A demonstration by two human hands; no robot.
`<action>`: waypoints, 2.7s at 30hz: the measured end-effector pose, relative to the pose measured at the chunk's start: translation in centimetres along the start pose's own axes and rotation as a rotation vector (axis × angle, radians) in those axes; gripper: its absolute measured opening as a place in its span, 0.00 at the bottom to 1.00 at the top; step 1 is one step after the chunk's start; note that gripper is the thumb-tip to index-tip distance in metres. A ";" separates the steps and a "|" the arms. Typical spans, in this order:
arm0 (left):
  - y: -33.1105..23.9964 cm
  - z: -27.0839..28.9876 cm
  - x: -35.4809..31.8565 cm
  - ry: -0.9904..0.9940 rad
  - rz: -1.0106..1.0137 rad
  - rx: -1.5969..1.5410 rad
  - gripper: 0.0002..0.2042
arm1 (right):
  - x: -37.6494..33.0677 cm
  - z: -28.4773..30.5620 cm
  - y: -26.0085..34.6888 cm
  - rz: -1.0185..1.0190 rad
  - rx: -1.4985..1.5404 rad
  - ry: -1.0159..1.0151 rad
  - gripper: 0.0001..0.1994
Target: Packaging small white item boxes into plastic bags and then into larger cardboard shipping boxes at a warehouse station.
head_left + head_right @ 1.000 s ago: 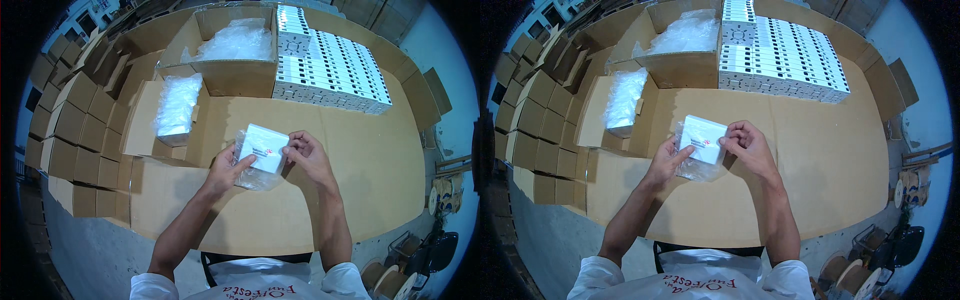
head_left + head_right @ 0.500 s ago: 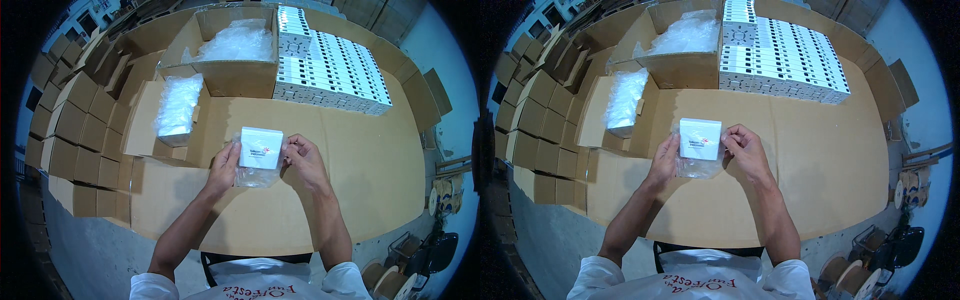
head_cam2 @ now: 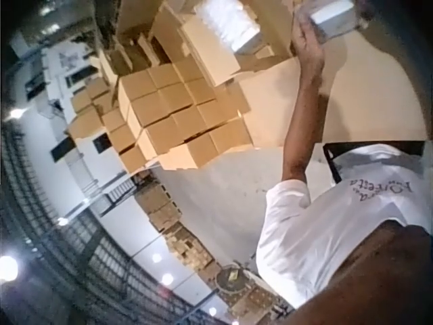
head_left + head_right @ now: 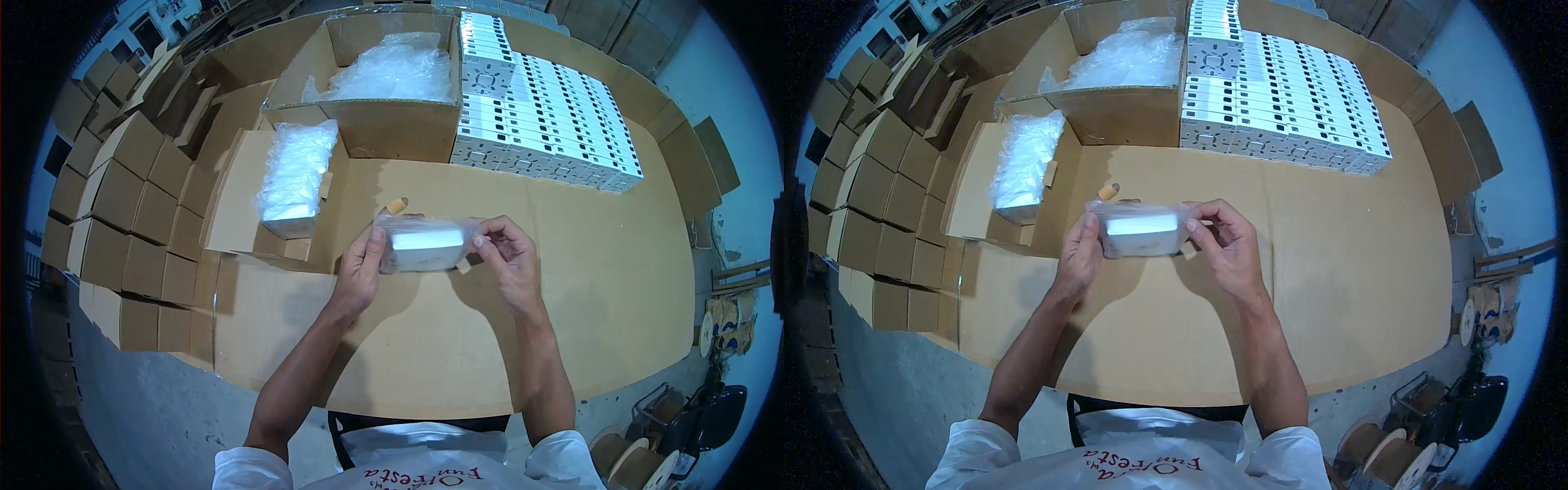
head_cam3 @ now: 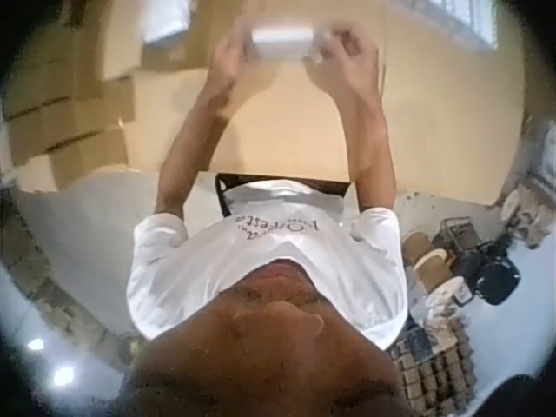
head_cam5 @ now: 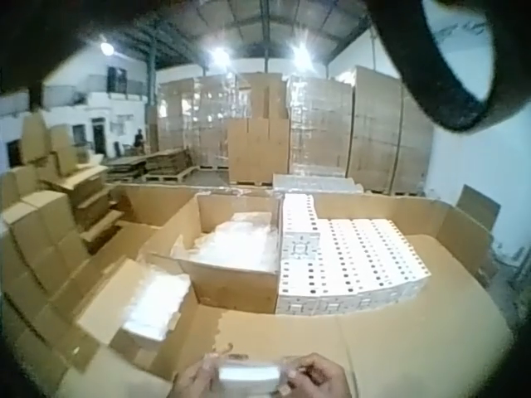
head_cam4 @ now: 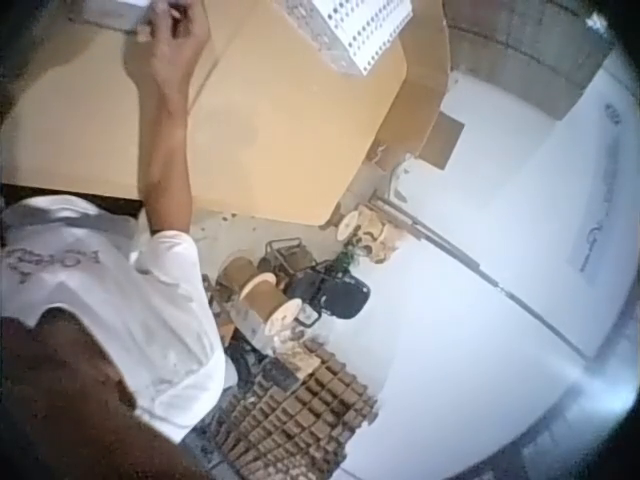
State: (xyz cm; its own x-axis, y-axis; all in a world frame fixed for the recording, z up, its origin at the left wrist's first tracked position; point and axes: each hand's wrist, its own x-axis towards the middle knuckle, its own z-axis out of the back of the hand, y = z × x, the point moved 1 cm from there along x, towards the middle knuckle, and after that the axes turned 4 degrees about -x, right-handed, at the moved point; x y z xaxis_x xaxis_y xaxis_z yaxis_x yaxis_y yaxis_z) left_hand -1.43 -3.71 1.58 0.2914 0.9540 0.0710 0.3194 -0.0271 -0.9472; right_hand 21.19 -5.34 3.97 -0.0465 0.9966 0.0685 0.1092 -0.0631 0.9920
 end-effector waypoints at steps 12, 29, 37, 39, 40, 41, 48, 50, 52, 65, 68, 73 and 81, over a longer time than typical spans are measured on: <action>-0.1 0.7 0.2 0.049 0.100 0.141 0.25 | -0.3 0.3 -0.1 0.262 -0.140 0.015 0.05; 1.1 0.2 -0.2 -0.003 0.049 -0.006 0.21 | -0.3 -0.7 -0.4 0.004 -0.055 0.081 0.21; -0.8 1.1 0.0 0.167 -0.015 0.185 0.12 | -0.3 0.1 0.0 -0.052 -0.100 0.193 0.08; -1.5 1.7 0.1 0.223 -0.153 0.317 0.12 | -0.5 0.3 0.9 0.038 -0.220 0.225 0.09; -1.8 1.8 0.1 0.281 -0.293 0.448 0.13 | -0.6 0.4 1.3 0.130 -0.341 0.255 0.11; -2.1 2.1 -0.1 0.280 -0.293 0.449 0.13 | -0.7 0.6 1.6 0.130 -0.340 0.255 0.11; -3.2 1.8 -0.5 0.487 -0.185 0.553 0.12 | -1.0 1.3 1.9 0.250 -0.482 0.492 0.13; -3.1 1.8 -0.6 0.494 -0.155 0.537 0.10 | -1.0 1.0 2.1 0.253 -0.456 0.495 0.12; -2.3 1.7 -0.7 0.382 -0.039 0.326 0.09 | -1.2 1.0 2.1 0.142 -0.361 0.457 0.06; 0.9 1.9 -0.5 -0.082 0.161 0.182 0.18 | -0.6 -2.4 -0.3 0.139 -0.127 -0.097 0.14; 1.0 2.2 -0.5 -0.106 0.179 0.174 0.18 | -0.4 -1.7 -1.0 0.281 -0.266 -0.094 0.11; 1.4 2.5 -0.5 -0.101 0.165 0.110 0.19 | -0.3 -1.2 -0.5 0.235 -0.379 0.104 0.10; 2.3 2.8 0.1 -0.099 0.156 0.166 0.22 | -0.6 -1.2 0.4 0.219 -0.509 0.114 0.14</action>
State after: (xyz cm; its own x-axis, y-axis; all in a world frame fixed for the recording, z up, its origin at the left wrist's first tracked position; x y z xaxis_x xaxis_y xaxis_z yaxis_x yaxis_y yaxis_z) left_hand -3.19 -2.88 -1.44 0.2332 0.9669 -0.1038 0.1229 -0.1352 -0.9832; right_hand 20.03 -6.05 4.46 -0.1863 0.9471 0.2613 -0.3634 -0.3135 0.8773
